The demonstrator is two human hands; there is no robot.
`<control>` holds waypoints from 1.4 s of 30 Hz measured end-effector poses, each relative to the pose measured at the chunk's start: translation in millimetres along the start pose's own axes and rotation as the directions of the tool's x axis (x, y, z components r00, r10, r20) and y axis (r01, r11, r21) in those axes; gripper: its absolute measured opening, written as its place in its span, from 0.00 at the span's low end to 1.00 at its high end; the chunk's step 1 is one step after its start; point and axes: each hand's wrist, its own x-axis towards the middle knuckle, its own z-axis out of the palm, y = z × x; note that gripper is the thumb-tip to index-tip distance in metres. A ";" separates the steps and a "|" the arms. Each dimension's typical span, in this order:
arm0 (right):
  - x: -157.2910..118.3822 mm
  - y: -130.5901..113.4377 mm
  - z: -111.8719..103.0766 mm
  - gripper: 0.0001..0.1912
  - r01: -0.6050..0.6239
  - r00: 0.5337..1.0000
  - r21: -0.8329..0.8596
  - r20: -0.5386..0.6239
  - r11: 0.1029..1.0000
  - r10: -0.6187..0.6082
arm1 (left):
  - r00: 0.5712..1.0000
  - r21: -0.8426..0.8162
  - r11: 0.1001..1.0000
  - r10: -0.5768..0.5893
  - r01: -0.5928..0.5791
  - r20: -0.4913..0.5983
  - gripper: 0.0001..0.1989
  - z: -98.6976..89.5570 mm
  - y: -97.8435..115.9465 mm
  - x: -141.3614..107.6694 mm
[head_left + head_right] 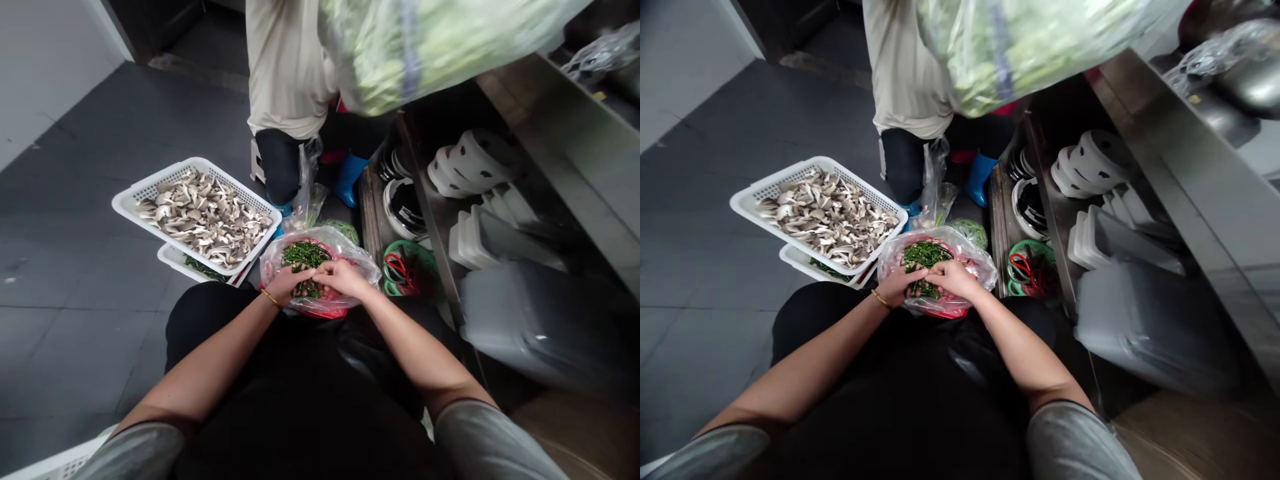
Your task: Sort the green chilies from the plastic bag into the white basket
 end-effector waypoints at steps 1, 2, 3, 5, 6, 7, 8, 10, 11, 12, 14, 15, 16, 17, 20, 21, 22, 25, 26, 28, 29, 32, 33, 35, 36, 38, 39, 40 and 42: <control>4.1 1.7 -0.1 0.16 -0.015 1.000 0.015 -0.012 1.000 0.015 | 1.000 -0.031 0.999 -0.022 0.023 0.014 0.14 0.2 -0.3 0.5; 10.1 5.0 0.6 0.17 -0.058 0.998 -0.019 -0.033 0.998 0.058 | 0.999 -0.067 0.997 -0.041 0.042 0.024 0.14 -0.7 -0.2 1.0; 17.6 9.2 2.2 0.16 -0.118 0.992 -0.099 -0.054 0.988 0.113 | 0.998 -0.100 0.993 -0.054 0.057 0.032 0.14 -2.4 0.3 1.5; 33.4 17.9 7.5 0.14 -0.221 0.975 -0.331 -0.081 0.917 0.206 | 0.998 -0.150 0.987 -0.059 0.064 0.039 0.14 -7.4 1.7 2.3; 40.0 21.0 11.0 0.13 -0.241 0.970 -0.440 -0.078 0.865 0.230 | 0.998 -0.170 0.984 -0.046 0.051 0.036 0.14 -10.0 2.2 2.5; 44.8 22.9 14.3 0.13 -0.239 0.969 -0.524 -0.068 0.817 0.239 | 0.999 -0.186 0.982 -0.027 0.033 0.031 0.14 -12.3 2.6 2.4; 47.3 23.7 16.8 0.14 -0.222 0.971 -0.582 -0.056 0.782 0.234 | 0.999 -0.197 0.980 -0.008 0.014 0.034 0.15 -14.2 2.7 2.2; 44.8 23.6 17.7 0.15 -0.171 0.980 -0.643 -0.032 0.746 0.197 | 0.998 -0.203 0.979 0.007 0.007 0.064 0.17 -16.2 2.6 1.5; 40.0 23.6 15.3 0.16 -0.145 0.984 -0.658 -0.014 0.739 0.180 | 0.996 -0.195 0.981 -0.005 0.023 0.091 0.17 -16.3 2.5 1.1; 33.4 23.9 11.1 0.16 -0.128 0.985 -0.666 0.003 0.735 0.174 | 0.993 -0.183 0.982 -0.027 0.049 0.118 0.18 -15.6 2.5 0.8; 16.9 25.7 -0.3 0.16 -0.134 0.981 -0.661 0.017 0.738 0.194 | 0.987 -0.166 0.982 -0.071 0.095 0.142 0.19 -12.7 2.6 0.4; 8.2 26.6 -5.9 0.15 -0.153 0.979 -0.639 0.008 0.754 0.205 | 0.987 -0.160 0.981 -0.087 0.108 0.137 0.18 -10.5 2.6 0.4; -0.1 27.1 -10.1 0.15 -0.174 0.978 -0.596 -0.009 0.784 0.210 | 0.988 -0.152 0.982 -0.093 0.111 0.122 0.17 -8.0 2.5 0.3; -7.7 26.6 -12.1 0.15 -0.189 0.979 -0.528 -0.031 0.828 0.204 | 0.990 -0.137 0.985 -0.095 0.108 0.103 0.16 -5.4 2.2 0.3; -23.2 18.0 -1.6 0.18 -0.146 0.987 -0.195 -0.089 0.970 0.130 | 0.997 -0.058 0.996 -0.069 0.071 0.028 0.14 0.6 -1.0 -0.1; -25.9 13.1 6.5 0.19 -0.109 0.990 -0.083 -0.103 0.991 0.100 | 0.999 -0.045 0.998 -0.046 0.047 0.013 0.14 1.4 -2.5 -0.3; -27.6 7.8 15.3 0.19 -0.068 0.991 0.006 -0.116 0.998 0.068 | 1.000 -0.044 0.999 -0.018 0.019 0.011 0.15 1.4 -4.0 -0.4; -28.1 -4.8 33.7 0.19 0.036 0.995 0.148 -0.102 0.988 -0.021 | 0.996 -0.049 0.996 0.071 -0.069 0.054 0.18 -2.0 -5.7 -1.5; -27.1 -6.6 34.5 0.18 0.041 0.998 0.200 -0.063 0.979 -0.029 | 0.994 -0.037 0.996 0.087 -0.084 0.068 0.18 -3.6 -5.0 -2.3; -23.5 -7.0 28.3 0.18 -0.020 1.000 0.358 0.010 0.933 0.018 | 0.992 0.005 0.996 0.093 -0.093 0.083 0.18 -5.9 -1.6 -4.5; -20.9 -6.6 22.8 0.20 -0.071 0.998 0.447 0.034 0.892 0.062 | 0.992 0.032 0.995 0.089 -0.092 0.090 0.17 -6.4 0.5 -5.7; -11.9 -8.6 9.5 0.22 -0.166 0.984 0.612 0.052 0.773 0.170 | 0.990 0.139 0.987 0.060 -0.078 0.129 0.16 -6.0 6.4 -9.9; -9.3 -11.2 8.6 0.22 -0.169 0.984 0.622 0.057 0.764 0.171 | 0.989 0.169 0.983 0.051 -0.074 0.137 0.16 -5.6 7.5 -11.5; -5.7 -17.4 12.6 0.20 -0.146 0.988 0.600 0.052 0.787 0.143 | 0.991 0.187 0.980 0.048 -0.072 0.127 0.17 -4.5 7.5 -14.8; -4.5 -20.1 16.5 0.19 -0.126 0.991 0.580 0.045 0.805 0.123 | 0.991 0.190 0.980 0.041 -0.064 0.124 0.17 -3.7 6.5 -16.0; -2.7 -23.3 24.5 0.17 -0.027 0.993 0.495 -0.086 0.868 0.080 | 0.992 0.156 0.985 0.052 -0.070 0.115 0.17 -2.4 2.8 -16.4; -1.7 -23.9 27.5 0.16 0.060 0.982 0.403 -0.189 0.913 0.018 | 0.993 0.148 0.987 0.049 -0.065 0.105 0.18 -2.4 0.6 -15.7; -0.8 -24.0 29.3 0.14 0.136 0.956 0.267 -0.289 0.954 -0.055 | 0.995 0.139 0.989 0.046 -0.059 0.093 0.18 -3.2 -1.6 -14.6; 0.7 -22.9 28.9 0.11 0.176 0.893 -0.007 -0.419 0.984 -0.163 | 0.996 0.102 0.993 0.053 -0.060 0.067 0.18 -8.0 -4.5 -12.2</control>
